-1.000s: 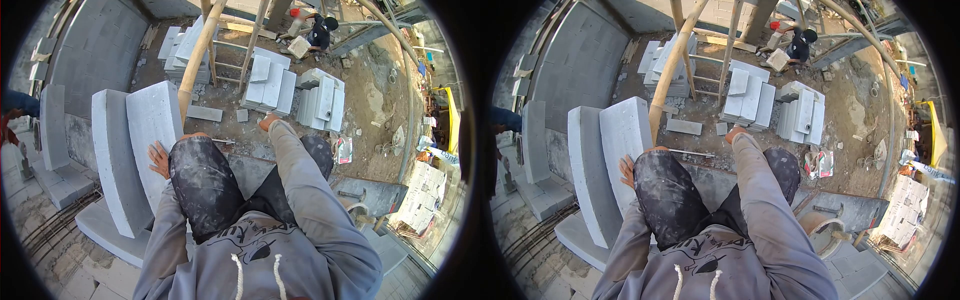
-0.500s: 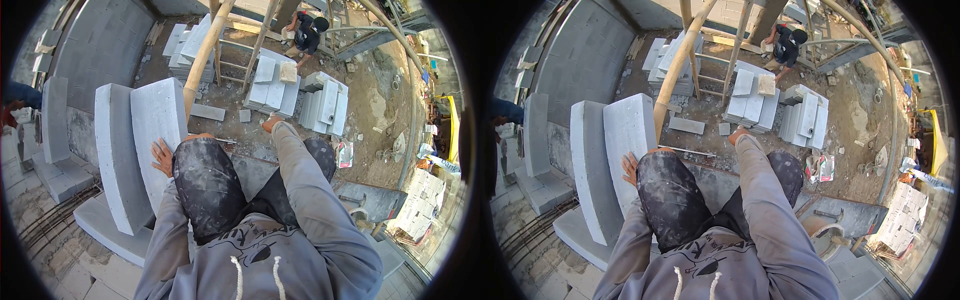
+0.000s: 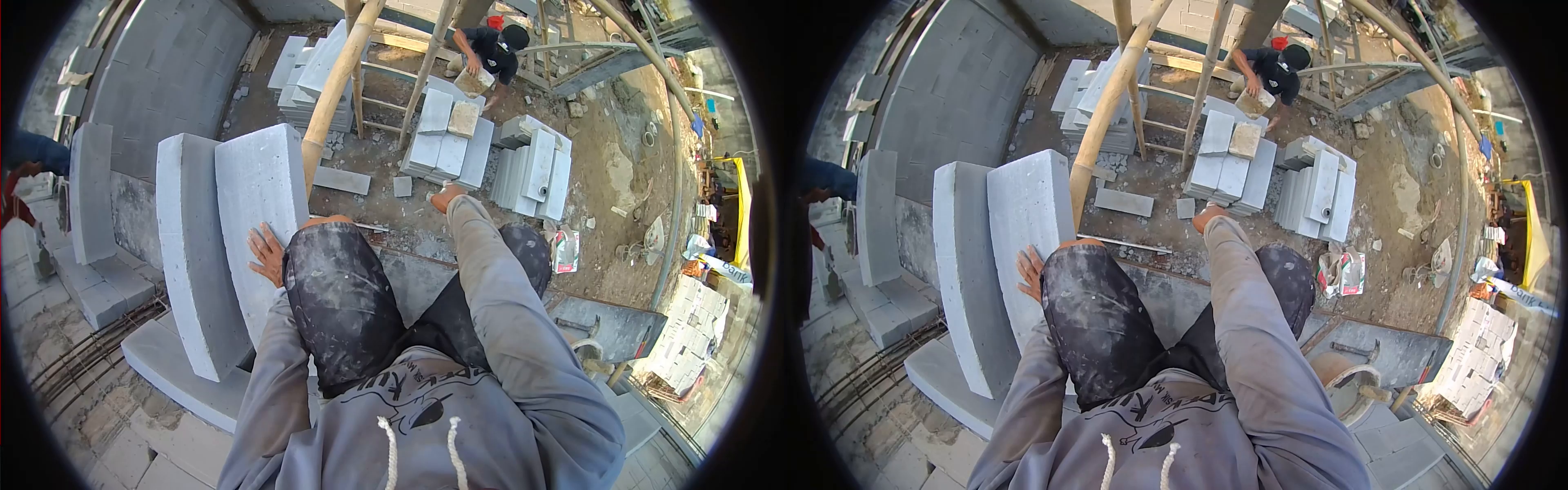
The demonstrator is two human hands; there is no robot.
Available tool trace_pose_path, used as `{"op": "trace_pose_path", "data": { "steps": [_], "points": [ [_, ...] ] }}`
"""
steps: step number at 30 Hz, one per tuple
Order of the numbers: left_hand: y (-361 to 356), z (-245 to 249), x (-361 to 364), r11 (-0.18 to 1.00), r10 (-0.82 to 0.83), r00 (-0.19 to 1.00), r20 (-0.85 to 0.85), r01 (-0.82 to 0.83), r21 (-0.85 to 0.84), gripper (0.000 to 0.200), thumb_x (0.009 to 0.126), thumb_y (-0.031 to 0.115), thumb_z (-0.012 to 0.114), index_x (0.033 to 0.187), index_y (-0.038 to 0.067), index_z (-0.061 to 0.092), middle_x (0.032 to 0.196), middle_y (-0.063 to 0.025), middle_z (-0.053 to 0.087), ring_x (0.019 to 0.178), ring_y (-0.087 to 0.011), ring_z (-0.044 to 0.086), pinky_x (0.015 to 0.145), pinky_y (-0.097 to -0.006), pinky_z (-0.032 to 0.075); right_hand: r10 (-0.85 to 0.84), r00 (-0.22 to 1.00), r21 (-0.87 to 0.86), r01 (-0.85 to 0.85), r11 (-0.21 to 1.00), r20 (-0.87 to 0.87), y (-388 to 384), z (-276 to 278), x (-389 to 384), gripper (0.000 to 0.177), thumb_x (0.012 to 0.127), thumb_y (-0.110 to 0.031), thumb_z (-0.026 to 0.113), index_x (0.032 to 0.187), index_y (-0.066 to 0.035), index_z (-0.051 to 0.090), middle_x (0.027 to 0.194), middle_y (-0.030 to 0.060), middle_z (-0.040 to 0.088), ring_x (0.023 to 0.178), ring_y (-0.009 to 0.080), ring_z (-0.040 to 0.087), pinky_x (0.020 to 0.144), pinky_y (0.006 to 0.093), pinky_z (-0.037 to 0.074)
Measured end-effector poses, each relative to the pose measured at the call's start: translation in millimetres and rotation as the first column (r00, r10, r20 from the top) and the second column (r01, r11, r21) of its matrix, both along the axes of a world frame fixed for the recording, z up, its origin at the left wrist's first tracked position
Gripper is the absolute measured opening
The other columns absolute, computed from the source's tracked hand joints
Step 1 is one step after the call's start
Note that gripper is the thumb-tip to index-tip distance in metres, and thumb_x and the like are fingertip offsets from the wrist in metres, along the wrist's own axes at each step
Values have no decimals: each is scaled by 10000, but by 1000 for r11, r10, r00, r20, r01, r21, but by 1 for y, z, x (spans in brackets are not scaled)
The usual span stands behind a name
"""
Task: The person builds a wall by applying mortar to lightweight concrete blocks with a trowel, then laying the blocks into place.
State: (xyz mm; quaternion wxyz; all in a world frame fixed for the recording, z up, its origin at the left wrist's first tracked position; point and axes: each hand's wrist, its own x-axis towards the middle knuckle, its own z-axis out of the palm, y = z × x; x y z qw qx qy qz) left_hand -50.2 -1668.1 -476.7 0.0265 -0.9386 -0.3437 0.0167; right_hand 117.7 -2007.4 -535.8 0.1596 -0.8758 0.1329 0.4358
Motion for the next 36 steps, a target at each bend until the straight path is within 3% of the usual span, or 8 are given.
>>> {"op": "trace_pose_path", "data": {
  "steps": [8,11,17,19,22,25,33,36],
  "points": [
    [3,-9,-1,998,19,999,30,-18,-55,766,783,532,497,1389,207,159,1443,-80,134,1333,-272,114,977,-642,105,-39,998,88,34,996,49,7,14,0,671,741,-358,545,1299,-29,368,1134,168,558,827,237,621,757,316,466],
    [4,-9,-2,999,15,999,36,-13,-51,767,782,531,500,1388,205,160,1442,-81,135,1333,-273,113,977,-642,102,43,999,74,-42,996,-1,9,26,2,649,739,-363,538,1275,-22,405,1086,172,582,819,245,621,770,319,458],
    [0,0,2,999,14,1000,27,-13,-42,764,782,525,504,1388,210,160,1441,-76,138,1335,-261,109,982,-636,101,48,997,89,-53,995,59,14,35,1,627,744,-368,540,1258,-27,428,1174,176,529,1018,271,556,879,314,412],
    [-1,4,0,1000,1,1000,18,-1,-26,762,783,522,504,1388,213,159,1441,-74,139,1335,-257,108,983,-633,101,-1,1000,125,3,992,-11,15,38,1,617,751,-367,541,1256,-30,429,1233,171,482,1129,282,479,948,311,363],
    [0,3,0,1000,9,1000,8,-9,-29,759,784,521,503,1388,216,160,1441,-71,139,1335,-254,108,985,-631,102,6,994,125,-20,992,112,17,37,-3,503,710,-290,521,1128,-10,525,1167,215,511,1095,337,485,931,365,385],
    [1,-1,0,1000,1,1000,5,-1,-16,758,784,523,501,1387,216,162,1443,-69,135,1335,-253,109,985,-630,103,63,998,122,-63,990,7,18,41,0,591,755,-371,527,1233,-31,453,1252,173,460,1165,295,437,982,317,334],
    [3,1,-3,997,-37,998,52,40,-61,842,748,603,506,1388,180,159,1437,-118,131,1336,-292,74,973,-648,61,128,987,140,-140,980,93,25,28,-9,561,752,-380,532,1187,-27,500,1215,181,491,1142,308,457,970,323,344],
    [0,14,2,989,8,1000,9,-7,-150,896,715,661,493,1389,175,159,1436,-144,115,1337,-303,47,971,-650,39,153,980,147,-170,974,124,30,23,-13,559,751,-380,542,1181,-25,506,1204,182,502,1140,305,460,968,316,345]
  ]
}}
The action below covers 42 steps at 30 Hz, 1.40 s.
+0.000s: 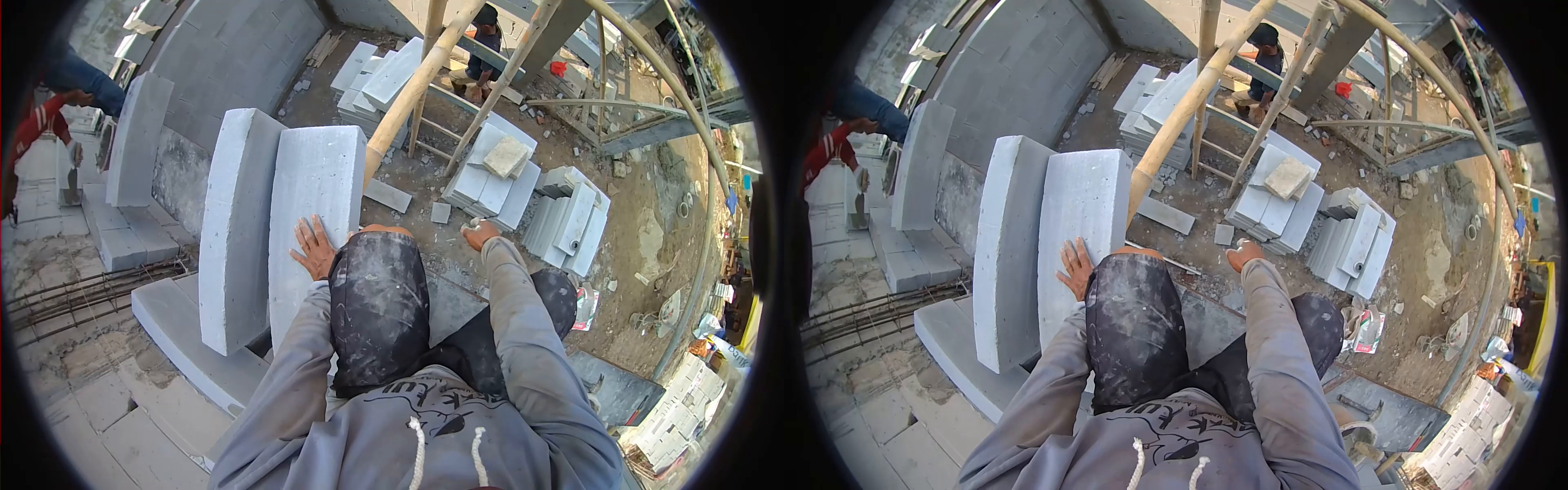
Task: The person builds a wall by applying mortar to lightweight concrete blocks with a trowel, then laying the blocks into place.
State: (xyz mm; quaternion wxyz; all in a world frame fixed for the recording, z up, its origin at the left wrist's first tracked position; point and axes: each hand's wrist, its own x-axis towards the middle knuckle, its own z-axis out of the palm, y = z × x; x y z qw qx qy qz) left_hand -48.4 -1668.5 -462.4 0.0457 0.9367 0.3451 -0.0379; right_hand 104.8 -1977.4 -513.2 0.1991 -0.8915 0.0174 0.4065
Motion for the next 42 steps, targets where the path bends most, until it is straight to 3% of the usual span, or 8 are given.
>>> {"op": "trace_pose_path", "data": {
  "steps": [12,17,30,32,42],
  "points": [
    [-1,3,-1,1000,-21,1000,16,21,-16,926,710,682,474,1389,142,149,1432,-157,104,1336,-307,22,968,-652,12,30,999,11,-31,999,17,6,11,-1,565,755,-331,543,1191,22,472,1185,206,503,1114,303,481,944,331,373],
    [-2,10,0,999,-20,1000,8,21,-32,939,710,689,465,1392,133,135,1432,-167,84,1336,-310,1,969,-652,0,78,995,8,-78,997,57,9,5,-4,518,773,-363,535,1162,-22,520,1165,205,522,1105,325,485,938,335,366],
    [-4,18,3,997,-7,1000,-20,6,-77,940,712,683,472,1395,139,124,1433,-164,78,1337,-306,-4,972,-647,-11,94,995,3,-94,996,13,18,14,-6,535,773,-330,541,1192,-3,480,1156,216,519,1093,329,490,935,355,380],
    [-4,17,2,997,-6,1000,-23,4,-79,942,711,685,472,1395,140,123,1434,-164,76,1337,-306,-6,972,-647,-11,116,993,3,-116,993,30,19,16,-7,516,778,-376,535,1149,-17,519,1144,202,536,1086,329,496,924,355,376],
    [4,-5,-4,999,-44,999,-29,44,-6,980,679,696,499,1396,140,128,1437,-168,87,1335,-324,34,957,-663,21,124,991,-22,-123,992,43,26,14,-8,465,785,-344,530,1128,-30,530,1113,204,551,1060,335,510,907,368,391]
  ]
}}
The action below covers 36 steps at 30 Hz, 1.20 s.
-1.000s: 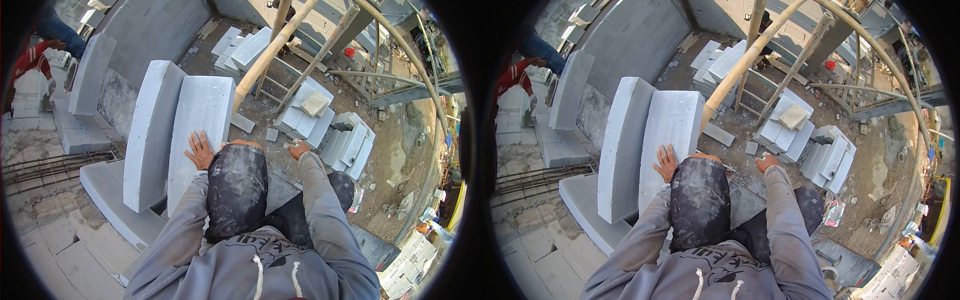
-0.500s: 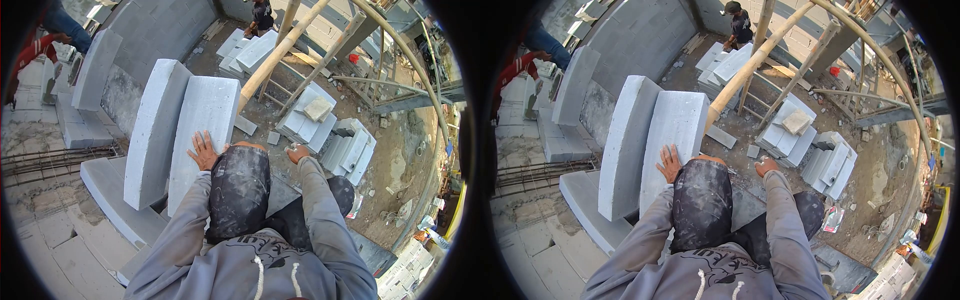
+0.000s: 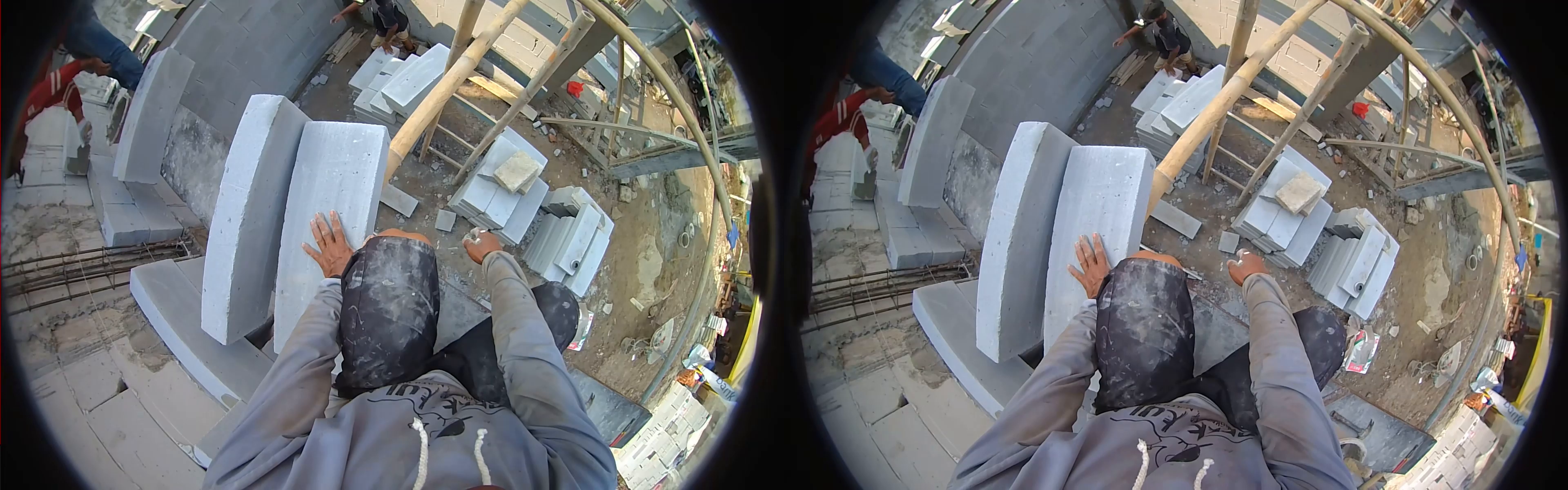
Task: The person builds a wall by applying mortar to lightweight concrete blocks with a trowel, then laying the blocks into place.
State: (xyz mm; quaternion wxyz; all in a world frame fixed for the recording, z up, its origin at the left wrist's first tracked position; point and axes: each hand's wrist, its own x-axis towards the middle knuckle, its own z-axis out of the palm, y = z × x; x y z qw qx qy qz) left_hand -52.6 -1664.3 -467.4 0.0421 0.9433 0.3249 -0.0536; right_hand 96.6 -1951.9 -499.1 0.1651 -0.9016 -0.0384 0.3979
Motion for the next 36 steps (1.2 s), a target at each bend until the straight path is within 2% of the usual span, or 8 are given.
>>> {"op": "trace_pose_path", "data": {
  "steps": [2,21,22,24,27,31,34,36],
  "points": [
    [2,-4,-1,1000,-11,1000,14,10,16,985,675,694,506,1396,141,126,1438,-167,84,1335,-325,34,955,-664,25,23,997,-5,-24,1000,-77,2,2,1,517,791,-340,514,1199,-25,469,1176,207,508,1104,337,478,938,371,377],
    [1,-7,-2,998,-29,999,-23,30,49,962,691,663,524,1396,150,116,1440,-152,79,1337,-316,28,954,-668,45,32,999,25,-31,999,-43,-7,-16,-11,505,755,-312,519,1164,-17,503,1141,196,537,1068,334,507,921,360,389],
    [2,-8,-2,998,-29,1000,-9,30,60,952,695,649,533,1395,152,121,1439,-149,81,1336,-315,35,954,-668,50,14,998,19,-13,1000,-67,-9,-18,-14,505,755,-312,519,1164,-17,503,1141,196,537,1068,334,507,921,360,389],
    [0,-8,-2,996,-27,999,31,24,86,919,711,611,554,1392,158,136,1436,-139,91,1334,-309,58,956,-666,64,119,959,-139,-159,977,-257,-9,-16,-14,486,730,-235,506,1175,-41,504,1165,185,525,1075,330,505,923,370,394],
    [-2,-4,2,998,8,1000,20,-9,54,897,721,597,552,1391,165,141,1436,-136,100,1333,-306,69,959,-662,69,96,936,-216,-177,960,-339,-5,-20,-22,497,701,-180,490,1184,-64,504,1186,179,512,1088,329,498,929,382,394],
    [-6,0,3,999,17,1000,16,-18,51,877,727,542,575,1395,180,137,1442,-124,106,1334,-293,86,975,-643,70,77,921,-168,-152,974,-382,2,-23,-27,520,694,-176,491,1203,-66,488,1222,173,483,1115,334,478,942,388,384],
    [-5,-10,3,996,37,998,52,-41,73,869,729,503,596,1396,184,138,1442,-117,122,1335,-287,93,984,-631,70,101,921,-161,-172,972,-377,0,-20,-26,580,707,-195,486,1267,-65,414,1243,187,459,1130,342,461,949,387,379],
    [-5,-6,4,997,32,999,31,-34,74,869,727,493,604,1395,185,141,1441,-115,128,1334,-286,98,988,-625,75,-69,927,-189,-2,982,-368,-1,-22,-26,648,727,-224,483,1326,-50,306,1254,205,441,1140,343,451,955,389,374]
  ]
}}
